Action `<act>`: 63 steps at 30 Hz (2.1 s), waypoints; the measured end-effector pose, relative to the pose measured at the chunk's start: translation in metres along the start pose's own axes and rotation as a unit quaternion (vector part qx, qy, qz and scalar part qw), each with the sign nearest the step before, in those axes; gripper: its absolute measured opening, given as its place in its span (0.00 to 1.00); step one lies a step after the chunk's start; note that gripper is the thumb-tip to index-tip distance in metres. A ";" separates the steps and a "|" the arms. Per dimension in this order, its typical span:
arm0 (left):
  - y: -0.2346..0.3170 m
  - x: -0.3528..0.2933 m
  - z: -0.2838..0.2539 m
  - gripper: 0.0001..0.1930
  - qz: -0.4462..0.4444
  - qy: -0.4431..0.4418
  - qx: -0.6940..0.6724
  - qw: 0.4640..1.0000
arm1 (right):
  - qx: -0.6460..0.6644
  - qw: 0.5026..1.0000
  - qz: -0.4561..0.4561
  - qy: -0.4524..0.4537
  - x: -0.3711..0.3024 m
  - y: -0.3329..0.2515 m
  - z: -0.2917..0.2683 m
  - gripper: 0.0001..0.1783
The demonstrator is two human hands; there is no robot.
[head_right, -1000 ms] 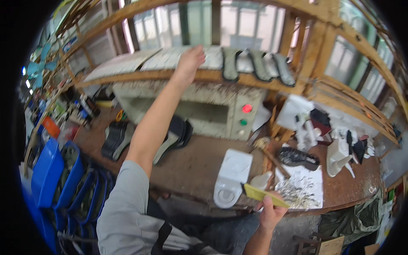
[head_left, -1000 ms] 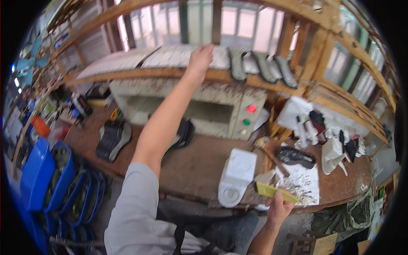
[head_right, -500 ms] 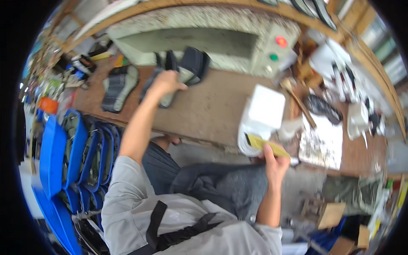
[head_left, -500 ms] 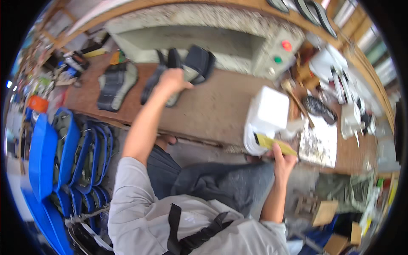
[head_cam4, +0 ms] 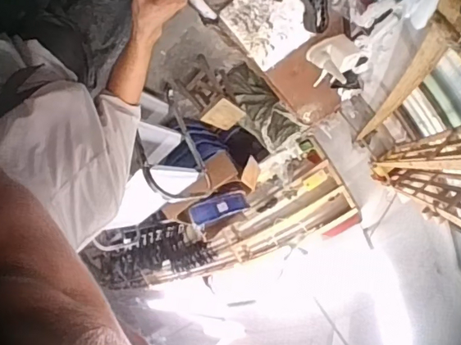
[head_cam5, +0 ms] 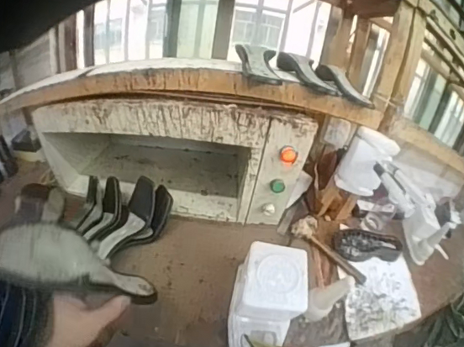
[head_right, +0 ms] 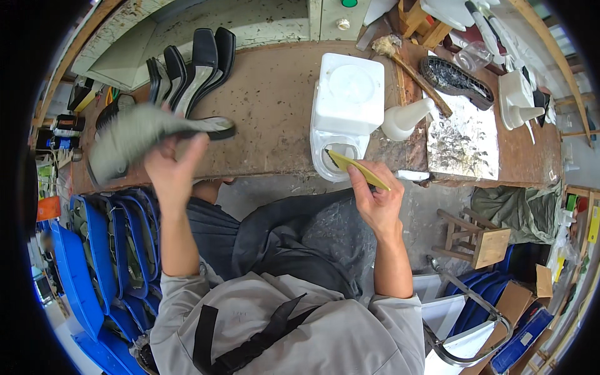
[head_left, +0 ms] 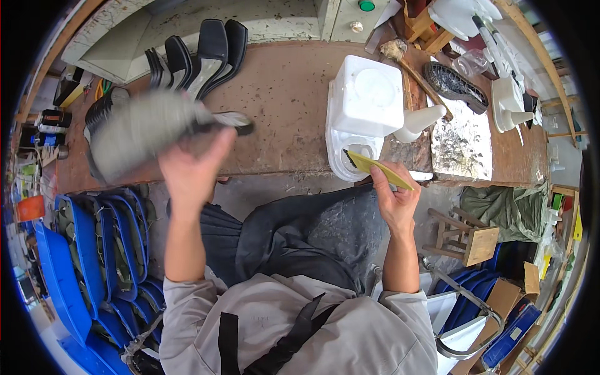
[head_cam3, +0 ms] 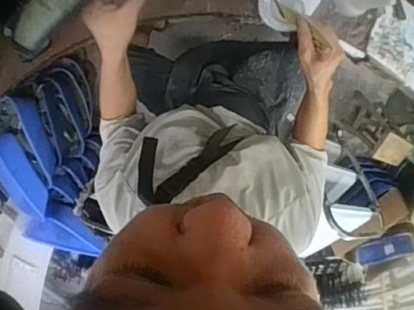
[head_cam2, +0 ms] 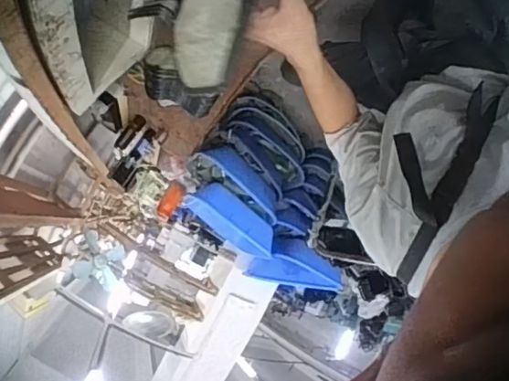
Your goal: Applying glue or sealant to the edge and surface of shoe soles using a small yellow spatula.
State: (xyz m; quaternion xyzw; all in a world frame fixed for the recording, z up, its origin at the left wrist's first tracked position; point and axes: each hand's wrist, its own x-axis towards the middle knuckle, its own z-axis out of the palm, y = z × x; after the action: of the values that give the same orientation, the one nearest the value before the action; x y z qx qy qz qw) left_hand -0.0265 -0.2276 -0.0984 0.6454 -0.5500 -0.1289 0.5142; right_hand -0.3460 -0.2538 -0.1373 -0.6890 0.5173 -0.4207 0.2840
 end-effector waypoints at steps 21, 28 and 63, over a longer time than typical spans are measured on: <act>0.010 -0.111 0.070 0.29 0.149 -0.017 -0.160 0.976 | 0.351 0.922 0.164 0.025 -0.010 -0.062 -0.027 0.07; 0.075 -0.118 0.025 0.17 -0.409 -0.137 -0.489 0.758 | 0.255 0.966 -0.028 0.024 -0.015 -0.102 -0.008 0.05; 0.123 -0.127 0.006 0.20 -0.259 -0.155 -0.615 0.729 | 0.274 0.945 -0.177 -0.001 -0.050 -0.129 -0.041 0.09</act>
State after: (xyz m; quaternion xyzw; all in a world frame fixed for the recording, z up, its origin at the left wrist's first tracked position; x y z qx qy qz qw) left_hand -0.1476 -0.1075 -0.0526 0.2767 -0.2343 -0.6652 0.6527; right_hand -0.3263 -0.1657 -0.0254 -0.6653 0.2513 -0.5893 0.3834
